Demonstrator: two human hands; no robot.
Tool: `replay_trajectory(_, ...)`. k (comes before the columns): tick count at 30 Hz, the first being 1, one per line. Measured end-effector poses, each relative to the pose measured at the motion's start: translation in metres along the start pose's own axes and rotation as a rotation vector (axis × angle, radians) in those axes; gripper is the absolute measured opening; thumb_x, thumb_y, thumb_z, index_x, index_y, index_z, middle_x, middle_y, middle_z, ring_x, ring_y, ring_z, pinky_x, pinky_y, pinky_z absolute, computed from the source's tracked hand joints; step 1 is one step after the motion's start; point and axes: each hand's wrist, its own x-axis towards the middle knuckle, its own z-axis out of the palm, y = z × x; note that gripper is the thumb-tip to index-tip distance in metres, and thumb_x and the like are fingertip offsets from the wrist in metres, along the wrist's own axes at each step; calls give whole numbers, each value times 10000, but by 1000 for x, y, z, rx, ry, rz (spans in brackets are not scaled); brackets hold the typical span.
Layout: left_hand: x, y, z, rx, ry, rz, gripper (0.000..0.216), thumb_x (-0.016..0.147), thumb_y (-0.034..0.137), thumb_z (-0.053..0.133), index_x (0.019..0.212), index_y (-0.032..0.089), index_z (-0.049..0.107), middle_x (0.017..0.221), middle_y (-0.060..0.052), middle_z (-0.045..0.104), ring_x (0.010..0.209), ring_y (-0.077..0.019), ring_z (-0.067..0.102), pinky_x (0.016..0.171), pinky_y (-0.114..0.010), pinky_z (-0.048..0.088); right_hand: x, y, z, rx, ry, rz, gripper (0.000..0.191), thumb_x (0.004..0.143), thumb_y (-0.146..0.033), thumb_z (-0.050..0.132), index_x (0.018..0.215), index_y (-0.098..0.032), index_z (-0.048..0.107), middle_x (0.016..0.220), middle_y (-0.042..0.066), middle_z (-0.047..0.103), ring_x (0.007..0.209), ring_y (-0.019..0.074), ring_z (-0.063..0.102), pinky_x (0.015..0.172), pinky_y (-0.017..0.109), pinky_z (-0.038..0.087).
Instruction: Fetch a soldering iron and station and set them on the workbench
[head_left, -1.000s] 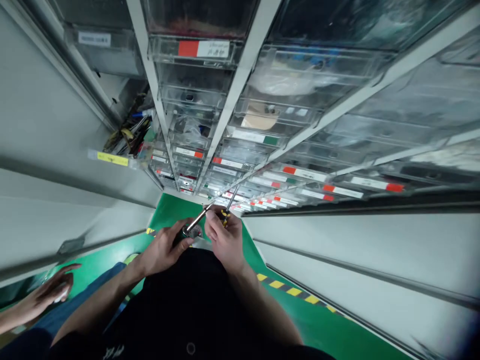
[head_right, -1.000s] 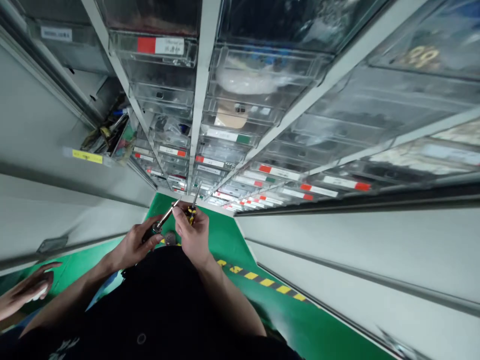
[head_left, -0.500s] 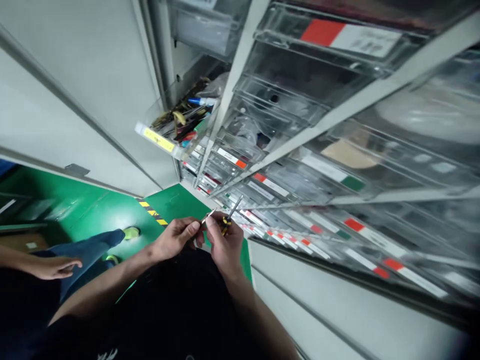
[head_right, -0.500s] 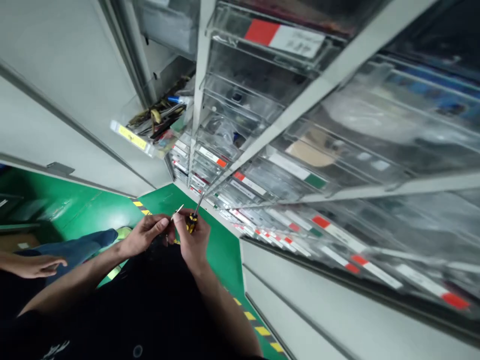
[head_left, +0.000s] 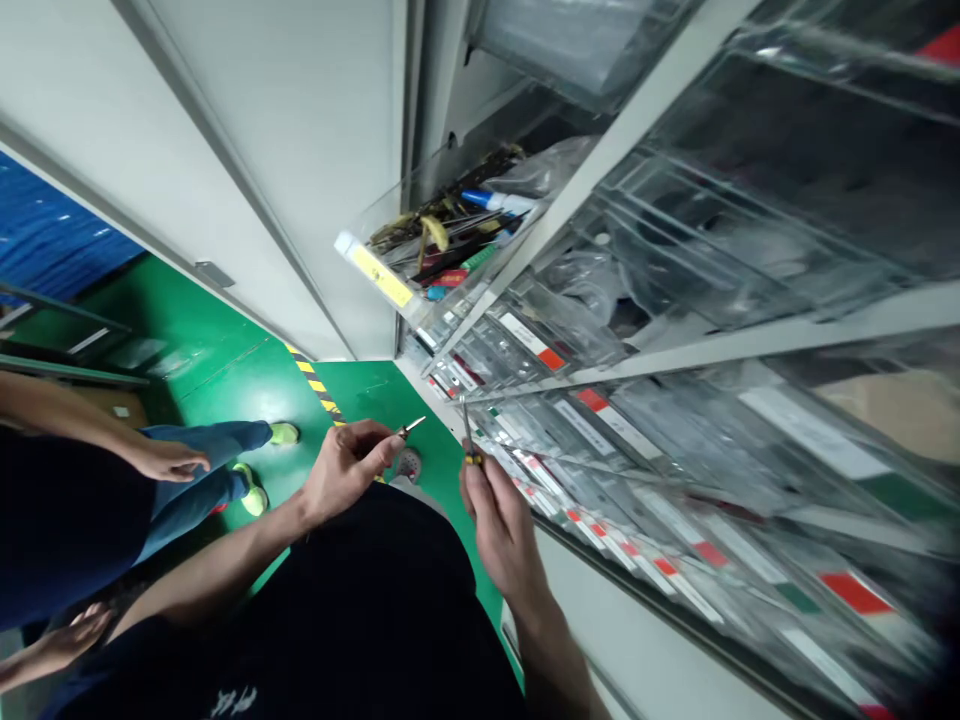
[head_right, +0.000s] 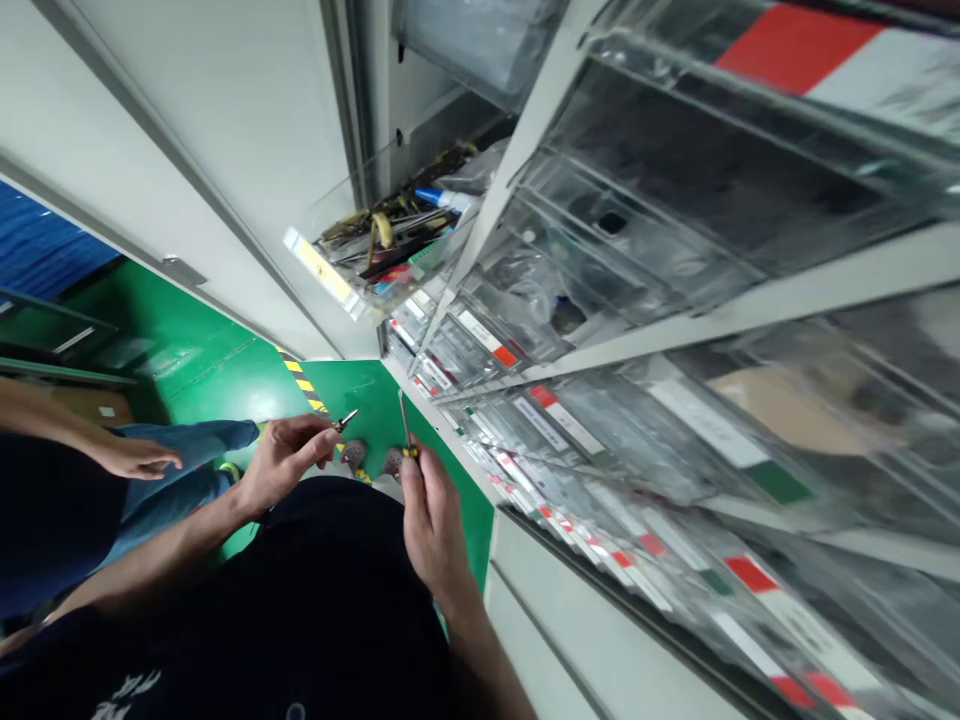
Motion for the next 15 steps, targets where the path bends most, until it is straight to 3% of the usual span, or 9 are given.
replay_trajectory(4,-13,1,-13,142,136,37,385,857,478,575,748,119,663,549,7,533,501,-93,443,488,-219,361,-33,-7,-11,-405,-4,-427,341,909,-195,532,1245,-191,586,890,78,716,733,166,687,659,233,556)
replay_trajectory(7,-24,3,-18,156,205,73,344,875,436,566,775,120,660,564,9,539,501,-86,436,485,-214,354,-47,-25,-8,-529,47,-614,478,884,-120,558,1352,-204,509,868,67,725,681,158,690,653,224,560)
replay_trajectory(15,-37,5,-21,197,283,147,249,861,358,609,747,142,660,575,10,530,515,-91,408,495,-229,342,-36,-46,16,-515,-19,-684,619,878,-88,531,1463,-210,368,825,63,730,640,164,691,590,231,548)
